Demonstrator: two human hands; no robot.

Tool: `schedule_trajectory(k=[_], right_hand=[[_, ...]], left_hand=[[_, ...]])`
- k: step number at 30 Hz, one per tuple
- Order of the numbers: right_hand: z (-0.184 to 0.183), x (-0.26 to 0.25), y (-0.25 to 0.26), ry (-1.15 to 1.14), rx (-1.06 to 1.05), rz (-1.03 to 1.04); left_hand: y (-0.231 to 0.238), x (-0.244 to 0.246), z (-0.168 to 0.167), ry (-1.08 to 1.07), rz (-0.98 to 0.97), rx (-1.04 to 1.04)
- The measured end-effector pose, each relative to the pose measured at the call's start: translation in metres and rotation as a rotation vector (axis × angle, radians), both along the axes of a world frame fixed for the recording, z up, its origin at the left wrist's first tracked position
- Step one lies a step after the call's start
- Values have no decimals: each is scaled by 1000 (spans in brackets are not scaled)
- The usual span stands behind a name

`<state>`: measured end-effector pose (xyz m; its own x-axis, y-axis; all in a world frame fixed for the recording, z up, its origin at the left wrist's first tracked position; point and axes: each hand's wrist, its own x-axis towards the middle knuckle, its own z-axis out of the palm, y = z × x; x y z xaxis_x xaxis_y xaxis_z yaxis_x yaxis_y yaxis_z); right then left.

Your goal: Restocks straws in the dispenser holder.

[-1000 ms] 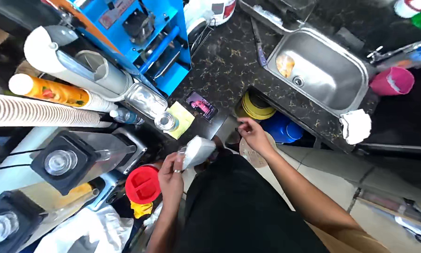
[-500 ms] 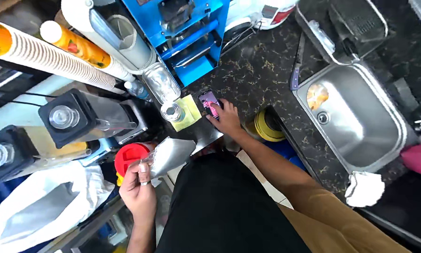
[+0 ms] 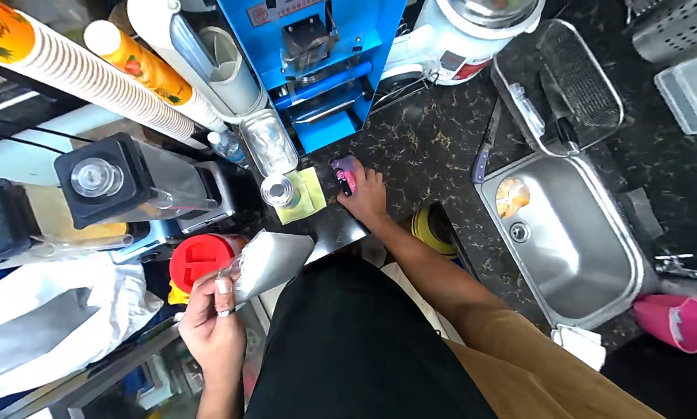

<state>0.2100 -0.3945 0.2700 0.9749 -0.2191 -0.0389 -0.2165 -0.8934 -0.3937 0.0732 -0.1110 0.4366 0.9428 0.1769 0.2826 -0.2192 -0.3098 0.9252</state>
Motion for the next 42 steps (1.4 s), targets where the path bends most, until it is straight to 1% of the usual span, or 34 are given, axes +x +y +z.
schedule_trajectory(k=[3, 6, 8, 10, 11, 12, 13, 15, 16, 17, 18, 20, 23, 27, 31, 35, 40, 42], right_hand=[[4, 31, -2, -45, 52, -25], [-8, 61, -1, -66, -14, -46], [-13, 70, -3, -30, -48, -36], [-1, 62, -6, -15, -10, -15], [13, 51, -8, -39, 71, -5], [31, 34, -11, -78, 204, 15], [52, 14, -16, -100, 384, 55], [93, -26, -22, 19, 784, 205], [109, -41, -21, 103, 935, 295], [119, -50, -19, 149, 1006, 368], [125, -55, -17, 171, 1024, 410], [133, -61, -9, 197, 1002, 427], [136, -61, -3, 170, 985, 350], [134, -53, 2, 71, 1037, 243], [135, -45, 1, 56, 1068, 177], [139, -40, 4, 54, 1097, 135], [140, -36, 8, 20, 1128, 139], [142, -37, 1, 10, 1171, 215]], left_hand=[[-2, 1, -1, 19, -31, 17], [-9, 10, 1, 29, -106, 66], [-12, 18, -1, 34, -166, 132], [-14, 27, -5, 29, -227, 208], [-16, 32, -8, 33, -247, 233], [-19, 37, -11, 48, -261, 241], [-24, 42, -15, 75, -265, 224], [-29, 47, -24, 158, -231, 148], [-28, 50, -27, 199, -217, 105], [-30, 55, -30, 227, -216, 64], [-32, 60, -32, 248, -227, 34], [-37, 68, -33, 268, -261, 3], [-45, 74, -32, 278, -290, -2], [-47, 83, -29, 356, -315, 49], [-53, 94, -24, 378, -313, 85], [-54, 101, -19, 364, -308, 66], [-52, 106, -15, 342, -309, 72], [-49, 106, -10, 321, -266, 23]])
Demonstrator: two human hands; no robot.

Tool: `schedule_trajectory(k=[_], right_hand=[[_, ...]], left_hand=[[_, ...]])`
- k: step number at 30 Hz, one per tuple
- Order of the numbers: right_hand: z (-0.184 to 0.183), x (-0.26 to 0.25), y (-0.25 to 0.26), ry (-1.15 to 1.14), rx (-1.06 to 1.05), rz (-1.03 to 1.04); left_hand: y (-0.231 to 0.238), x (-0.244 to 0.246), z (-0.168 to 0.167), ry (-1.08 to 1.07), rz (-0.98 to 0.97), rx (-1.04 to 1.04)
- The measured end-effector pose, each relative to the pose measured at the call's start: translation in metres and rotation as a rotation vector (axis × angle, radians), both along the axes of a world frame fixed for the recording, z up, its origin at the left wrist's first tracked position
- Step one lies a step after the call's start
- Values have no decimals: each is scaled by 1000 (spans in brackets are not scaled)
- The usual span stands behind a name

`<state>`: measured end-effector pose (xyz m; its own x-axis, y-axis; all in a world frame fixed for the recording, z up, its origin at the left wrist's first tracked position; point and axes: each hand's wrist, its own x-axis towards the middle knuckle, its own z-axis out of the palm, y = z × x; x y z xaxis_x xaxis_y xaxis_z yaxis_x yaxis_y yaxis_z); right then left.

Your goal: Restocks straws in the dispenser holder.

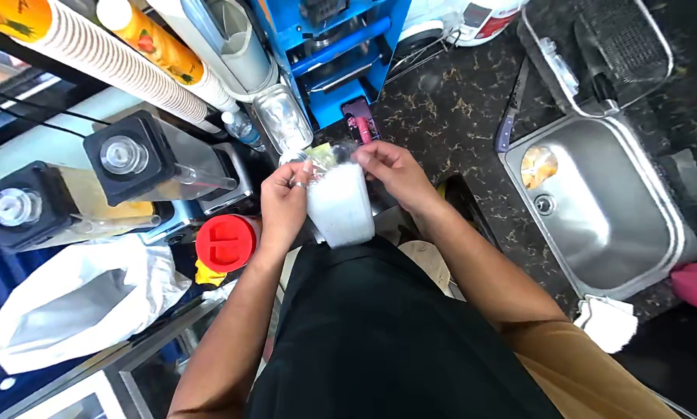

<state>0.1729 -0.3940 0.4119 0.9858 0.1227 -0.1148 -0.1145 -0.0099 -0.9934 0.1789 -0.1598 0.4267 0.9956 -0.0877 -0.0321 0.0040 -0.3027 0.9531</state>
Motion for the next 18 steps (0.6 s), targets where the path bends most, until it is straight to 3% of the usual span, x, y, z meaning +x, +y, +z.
schedule_trajectory(k=[4, 6, 9, 13, 15, 18], right_hand=[[-8, -35, -54, 166, -13, 139], [-17, -57, -67, 285, 107, 121], [-10, -89, -55, 326, 264, -103], [7, -90, -42, 269, 214, -471], [13, -88, -45, 206, 136, -485], [24, -78, -40, -68, -141, -267]], left_hand=[[16, -10, 15, 87, 193, -302], [16, -20, 13, 175, 338, -430], [12, -43, -1, 287, 396, -525], [26, -63, -26, 418, 160, -707], [34, -71, -46, 491, 44, -649], [44, -76, -60, 310, -26, -250]])
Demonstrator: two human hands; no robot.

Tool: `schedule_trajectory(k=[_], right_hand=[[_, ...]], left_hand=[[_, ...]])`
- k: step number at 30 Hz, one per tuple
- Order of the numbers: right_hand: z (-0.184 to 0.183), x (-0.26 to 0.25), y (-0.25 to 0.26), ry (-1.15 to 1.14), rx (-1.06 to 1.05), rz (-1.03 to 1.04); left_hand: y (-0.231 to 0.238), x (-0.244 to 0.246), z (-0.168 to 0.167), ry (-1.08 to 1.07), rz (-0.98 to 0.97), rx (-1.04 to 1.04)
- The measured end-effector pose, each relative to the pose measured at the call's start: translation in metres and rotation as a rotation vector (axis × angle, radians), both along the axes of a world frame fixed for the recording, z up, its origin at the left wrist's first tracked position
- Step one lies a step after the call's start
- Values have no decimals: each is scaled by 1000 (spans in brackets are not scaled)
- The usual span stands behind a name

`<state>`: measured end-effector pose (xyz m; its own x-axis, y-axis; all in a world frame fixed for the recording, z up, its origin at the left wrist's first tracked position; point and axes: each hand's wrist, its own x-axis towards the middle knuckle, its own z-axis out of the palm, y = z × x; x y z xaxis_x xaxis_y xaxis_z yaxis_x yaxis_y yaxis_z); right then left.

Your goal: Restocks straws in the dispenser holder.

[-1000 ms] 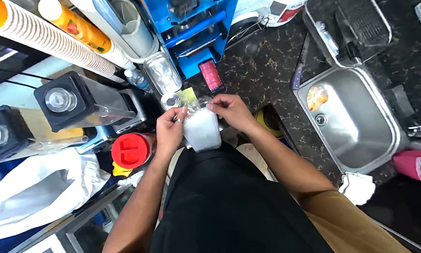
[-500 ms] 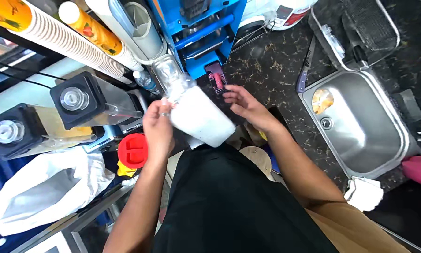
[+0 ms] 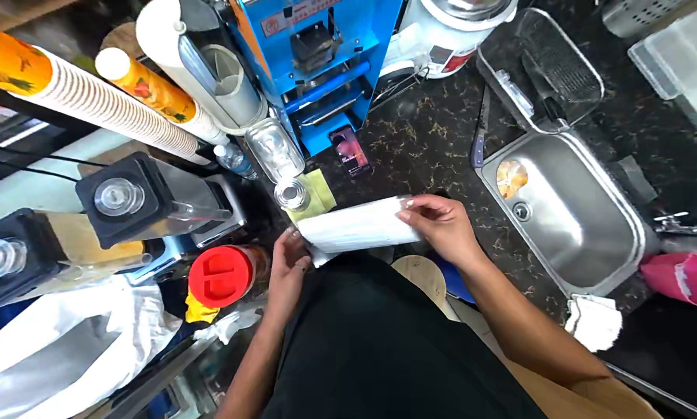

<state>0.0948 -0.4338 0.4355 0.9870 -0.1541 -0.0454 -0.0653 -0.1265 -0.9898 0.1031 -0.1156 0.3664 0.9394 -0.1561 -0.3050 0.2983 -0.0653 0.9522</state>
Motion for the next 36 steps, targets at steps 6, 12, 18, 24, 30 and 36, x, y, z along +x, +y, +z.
schedule_trajectory(k=[6, 12, 18, 24, 30, 36], right_hand=[[5, 30, 57, -414, -721, 555], [9, 32, 63, -247, -654, 423], [-11, 22, 46, -244, -603, 376], [-9, 35, 54, -249, -622, 352], [-3, 46, 65, -6, -262, 311], [-13, 44, 69, -305, -638, 376]], left_hand=[[-18, 14, 50, -559, -228, 339], [-12, 28, 51, -589, -218, 394], [-9, 27, 39, -826, -51, 402], [-7, 27, 31, -1028, 30, 427], [-5, 23, 25, -1009, 46, 361], [-4, 25, 28, -1031, 51, 349]])
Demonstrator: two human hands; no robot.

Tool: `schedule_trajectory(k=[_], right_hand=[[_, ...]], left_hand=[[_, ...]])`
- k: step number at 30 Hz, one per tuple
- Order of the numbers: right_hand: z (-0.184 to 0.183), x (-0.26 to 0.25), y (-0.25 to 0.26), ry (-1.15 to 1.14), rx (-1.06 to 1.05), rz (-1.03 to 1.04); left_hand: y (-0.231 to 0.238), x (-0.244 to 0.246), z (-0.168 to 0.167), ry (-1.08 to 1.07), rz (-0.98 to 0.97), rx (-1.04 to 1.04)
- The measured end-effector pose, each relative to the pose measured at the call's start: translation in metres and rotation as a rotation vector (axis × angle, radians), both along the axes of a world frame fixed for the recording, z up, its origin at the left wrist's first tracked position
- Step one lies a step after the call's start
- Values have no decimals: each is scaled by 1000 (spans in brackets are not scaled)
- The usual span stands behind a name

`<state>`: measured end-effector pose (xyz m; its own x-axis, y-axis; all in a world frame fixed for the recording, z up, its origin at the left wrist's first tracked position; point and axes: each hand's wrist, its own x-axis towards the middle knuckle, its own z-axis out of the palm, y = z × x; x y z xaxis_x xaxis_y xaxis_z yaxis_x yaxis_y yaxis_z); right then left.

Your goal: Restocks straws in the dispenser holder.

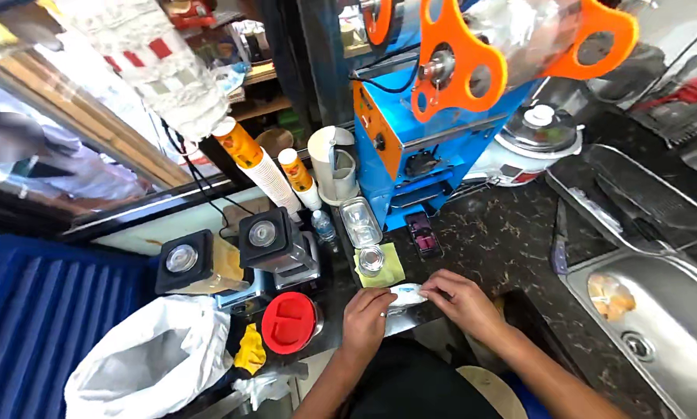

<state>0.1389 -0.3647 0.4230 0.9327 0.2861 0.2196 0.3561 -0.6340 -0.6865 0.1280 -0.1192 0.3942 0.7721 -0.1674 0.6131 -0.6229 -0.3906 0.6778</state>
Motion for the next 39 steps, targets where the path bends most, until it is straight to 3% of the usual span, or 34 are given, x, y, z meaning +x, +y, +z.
schedule_trajectory(k=[5, 14, 20, 26, 32, 35, 39], right_hand=[[-11, 0, -2, -214, -55, 55], [-14, 2, -16, -203, 266, 10], [-33, 8, -41, -185, 392, 16], [-38, 15, -74, 36, 499, 101], [-36, 27, -91, 0, 417, 183], [-32, 41, -138, 56, 338, -95], [-69, 65, -263, 216, 13, -875]], left_hand=[[-8, 6, 21, 252, -51, 283], [-30, 16, 32, 255, -88, 433], [-47, 24, 24, 163, -104, 399], [-61, 28, 24, 494, -117, 167], [-74, 29, 20, 298, -95, 329], [-70, 27, 23, 234, -84, 405], [-57, 19, 19, 128, -63, 476]])
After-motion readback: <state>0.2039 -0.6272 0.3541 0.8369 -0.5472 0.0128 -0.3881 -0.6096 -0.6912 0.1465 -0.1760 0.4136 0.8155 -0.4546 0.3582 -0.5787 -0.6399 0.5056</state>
